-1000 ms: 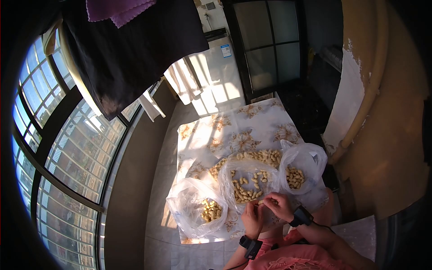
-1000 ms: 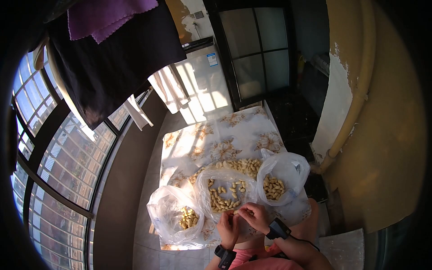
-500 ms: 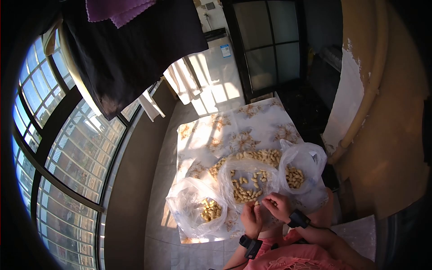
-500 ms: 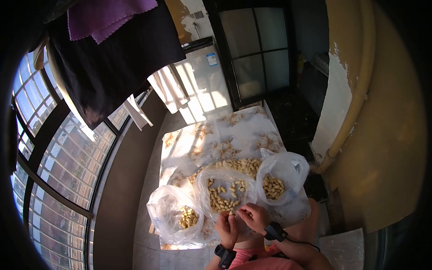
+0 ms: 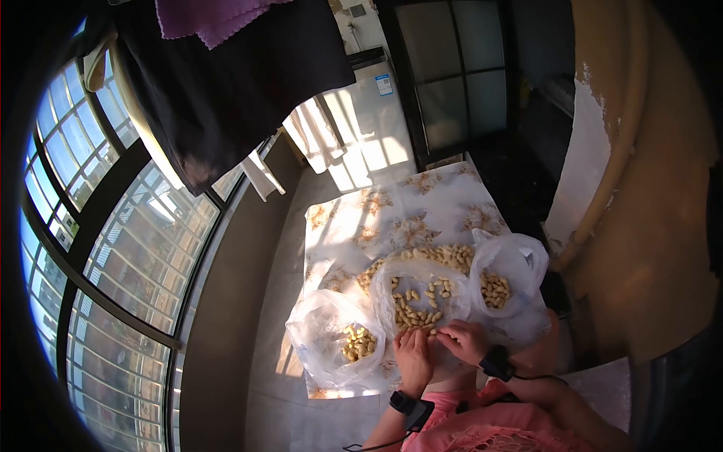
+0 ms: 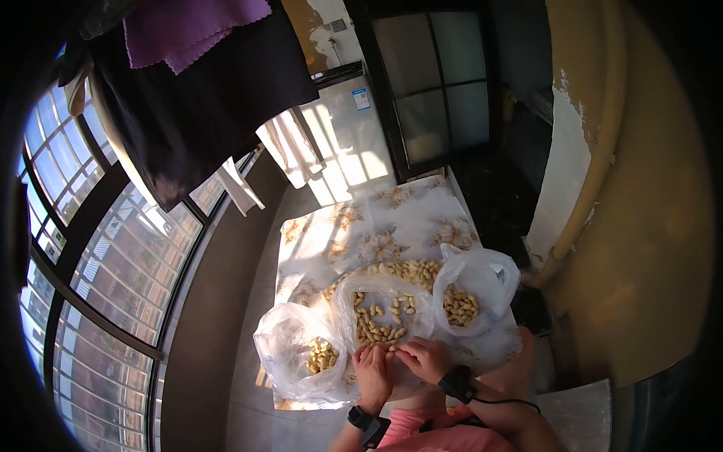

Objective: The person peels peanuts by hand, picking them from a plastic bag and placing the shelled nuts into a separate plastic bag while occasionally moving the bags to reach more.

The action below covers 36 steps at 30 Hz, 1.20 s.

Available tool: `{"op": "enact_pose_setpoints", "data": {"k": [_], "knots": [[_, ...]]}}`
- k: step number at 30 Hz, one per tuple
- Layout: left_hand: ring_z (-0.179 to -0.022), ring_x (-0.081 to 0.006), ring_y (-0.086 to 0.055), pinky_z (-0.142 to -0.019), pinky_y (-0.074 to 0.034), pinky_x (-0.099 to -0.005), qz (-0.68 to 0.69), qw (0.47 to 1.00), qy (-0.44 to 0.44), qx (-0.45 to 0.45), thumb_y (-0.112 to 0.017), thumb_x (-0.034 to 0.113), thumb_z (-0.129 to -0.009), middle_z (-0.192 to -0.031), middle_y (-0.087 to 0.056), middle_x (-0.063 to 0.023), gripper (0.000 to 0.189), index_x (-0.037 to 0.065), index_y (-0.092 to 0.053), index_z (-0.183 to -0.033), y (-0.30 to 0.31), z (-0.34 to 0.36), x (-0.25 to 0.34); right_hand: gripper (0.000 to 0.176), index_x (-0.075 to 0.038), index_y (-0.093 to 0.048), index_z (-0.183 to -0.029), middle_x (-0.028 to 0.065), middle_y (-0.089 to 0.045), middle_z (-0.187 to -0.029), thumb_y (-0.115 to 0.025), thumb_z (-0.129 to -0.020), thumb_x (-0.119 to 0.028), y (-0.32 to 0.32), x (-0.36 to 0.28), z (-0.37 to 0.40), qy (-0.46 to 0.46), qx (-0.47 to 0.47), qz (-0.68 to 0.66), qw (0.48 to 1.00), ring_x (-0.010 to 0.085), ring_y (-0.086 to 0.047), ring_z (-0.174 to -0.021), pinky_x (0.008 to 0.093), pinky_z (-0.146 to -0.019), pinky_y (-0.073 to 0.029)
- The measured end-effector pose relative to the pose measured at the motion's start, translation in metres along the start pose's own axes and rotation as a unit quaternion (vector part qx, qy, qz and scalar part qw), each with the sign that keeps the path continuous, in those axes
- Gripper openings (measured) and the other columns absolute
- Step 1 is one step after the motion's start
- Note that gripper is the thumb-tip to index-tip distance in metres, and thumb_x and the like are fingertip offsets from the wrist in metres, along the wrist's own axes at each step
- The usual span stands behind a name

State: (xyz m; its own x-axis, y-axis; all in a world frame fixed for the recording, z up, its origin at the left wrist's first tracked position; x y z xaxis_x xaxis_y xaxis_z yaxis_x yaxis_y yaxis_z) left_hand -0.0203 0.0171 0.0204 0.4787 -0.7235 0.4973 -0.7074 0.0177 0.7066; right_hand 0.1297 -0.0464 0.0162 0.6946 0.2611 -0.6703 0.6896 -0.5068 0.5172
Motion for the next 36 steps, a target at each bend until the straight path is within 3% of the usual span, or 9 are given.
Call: {"op": "enact_pose_setpoints", "data": {"k": [4, 6, 11, 14, 21, 28, 31, 35, 36], "knots": [[-0.100, -0.0281, -0.061, -0.097, -0.038, -0.0442, -0.031, 0.999, 0.023, -0.035, -0.059, 0.018, -0.094, -0.100, -0.066, -0.0086, 0.015, 0.007, -0.062, -0.105, -0.002, 0.001, -0.005, 0.019, -0.010, -0.068, -0.104, 0.0122, -0.068, -0.082, -0.067, -0.091, -0.023, 0.005, 0.003, -0.001, -0.050, -0.012, 0.070, 0.996, 0.0343, -0.066, -0.068, 0.0426, -0.058, -0.052], [-0.100, -0.0289, -0.060, -0.097, -0.038, -0.0437, -0.034, 0.999, 0.007, -0.016, -0.059, 0.018, -0.094, -0.101, -0.066, -0.0091, 0.015, 0.008, -0.062, -0.104, -0.001, -0.001, 0.000, 0.021, -0.008, -0.067, -0.103, 0.0139, -0.071, -0.086, -0.067, -0.091, -0.025, 0.015, 0.007, -0.005, -0.096, -0.110, 0.150, 0.978, 0.0352, -0.067, -0.073, 0.0448, -0.063, -0.052], [-0.100, -0.0311, -0.059, -0.094, -0.040, -0.0433, -0.033, 0.999, -0.016, 0.007, -0.060, 0.018, -0.093, -0.103, -0.065, -0.0096, 0.014, 0.007, -0.062, -0.102, 0.000, 0.000, -0.001, 0.019, -0.008, -0.066, -0.097, 0.0122, -0.069, -0.079, -0.068, -0.090, -0.025, 0.026, 0.011, -0.008, -0.091, -0.118, 0.099, 0.984, 0.0341, -0.067, -0.071, 0.0432, -0.062, -0.052], [-0.097, -0.0315, -0.059, -0.089, -0.040, -0.0436, 0.063, 0.998, 0.021, 0.014, -0.061, 0.017, -0.093, -0.103, -0.065, -0.0094, 0.013, 0.007, -0.061, -0.102, 0.015, 0.002, -0.005, 0.017, -0.008, -0.066, -0.094, 0.0108, -0.068, -0.078, -0.068, -0.090, -0.025, 0.028, 0.013, -0.002, -0.073, -0.092, 0.083, 0.990, 0.0328, -0.067, -0.070, 0.0417, -0.062, -0.052], [-0.096, -0.0303, -0.055, -0.090, -0.037, -0.0437, -0.053, 0.982, 0.058, 0.171, -0.063, 0.015, -0.090, -0.103, -0.064, -0.0097, 0.009, 0.007, -0.062, -0.094, 0.080, -0.007, -0.028, 0.013, -0.008, -0.066, -0.092, 0.0099, -0.068, -0.079, -0.069, -0.089, -0.021, 0.028, 0.016, 0.008, -0.058, -0.047, 0.065, 0.995, 0.0298, -0.067, -0.070, 0.0385, -0.061, -0.052], [-0.093, -0.0284, -0.058, -0.096, -0.035, -0.0426, -0.154, 0.976, 0.143, 0.062, -0.069, 0.019, -0.085, -0.091, -0.066, -0.0062, 0.009, 0.010, -0.068, -0.085, 0.092, 0.006, -0.058, 0.012, -0.008, -0.068, -0.093, 0.0086, -0.069, -0.081, -0.070, -0.089, -0.020, 0.029, 0.015, 0.007, -0.058, -0.042, 0.039, 0.997, 0.0276, -0.068, -0.071, 0.0361, -0.062, -0.052], [-0.090, -0.0294, -0.059, -0.096, -0.036, -0.0435, -0.143, 0.979, 0.123, 0.075, -0.070, 0.021, -0.083, -0.086, -0.067, -0.0061, 0.010, 0.011, -0.070, -0.083, 0.086, 0.006, -0.059, 0.012, -0.008, -0.068, -0.094, 0.0088, -0.069, -0.082, -0.070, -0.090, -0.019, 0.028, 0.019, 0.009, -0.052, -0.035, 0.044, 0.997, 0.0272, -0.068, -0.072, 0.0361, -0.063, -0.052], [-0.095, -0.0294, -0.059, -0.096, -0.035, -0.0433, -0.147, 0.972, 0.176, 0.041, -0.072, 0.020, -0.081, -0.095, -0.065, -0.0079, 0.015, 0.010, -0.068, -0.091, 0.088, 0.003, -0.063, 0.013, -0.009, -0.068, -0.095, 0.0092, -0.070, -0.084, -0.069, -0.090, -0.021, 0.028, 0.019, 0.009, -0.055, -0.035, 0.038, 0.997, 0.0283, -0.068, -0.072, 0.0373, -0.063, -0.053], [-0.097, -0.0303, -0.059, -0.096, -0.036, -0.0438, -0.141, 0.971, 0.165, 0.100, -0.073, 0.016, -0.080, -0.100, -0.064, -0.0096, 0.019, 0.009, -0.066, -0.096, 0.088, -0.001, -0.057, 0.014, -0.010, -0.068, -0.095, 0.0092, -0.070, -0.085, -0.069, -0.091, -0.023, 0.028, 0.020, 0.009, -0.055, -0.036, 0.041, 0.997, 0.0292, -0.067, -0.072, 0.0382, -0.063, -0.053]]}}
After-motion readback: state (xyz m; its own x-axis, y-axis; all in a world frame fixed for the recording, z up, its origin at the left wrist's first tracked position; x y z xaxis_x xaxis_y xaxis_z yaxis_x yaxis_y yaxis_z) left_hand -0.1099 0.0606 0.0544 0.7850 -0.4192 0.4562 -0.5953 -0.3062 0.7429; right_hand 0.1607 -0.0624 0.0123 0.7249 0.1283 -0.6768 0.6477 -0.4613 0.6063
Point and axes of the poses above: each hand's wrist, its own z-axis away from the middle knuckle, its own y-axis out of the back of the hand, x = y × z, the point moved 1 cm from there along -z, towards the middle knuckle
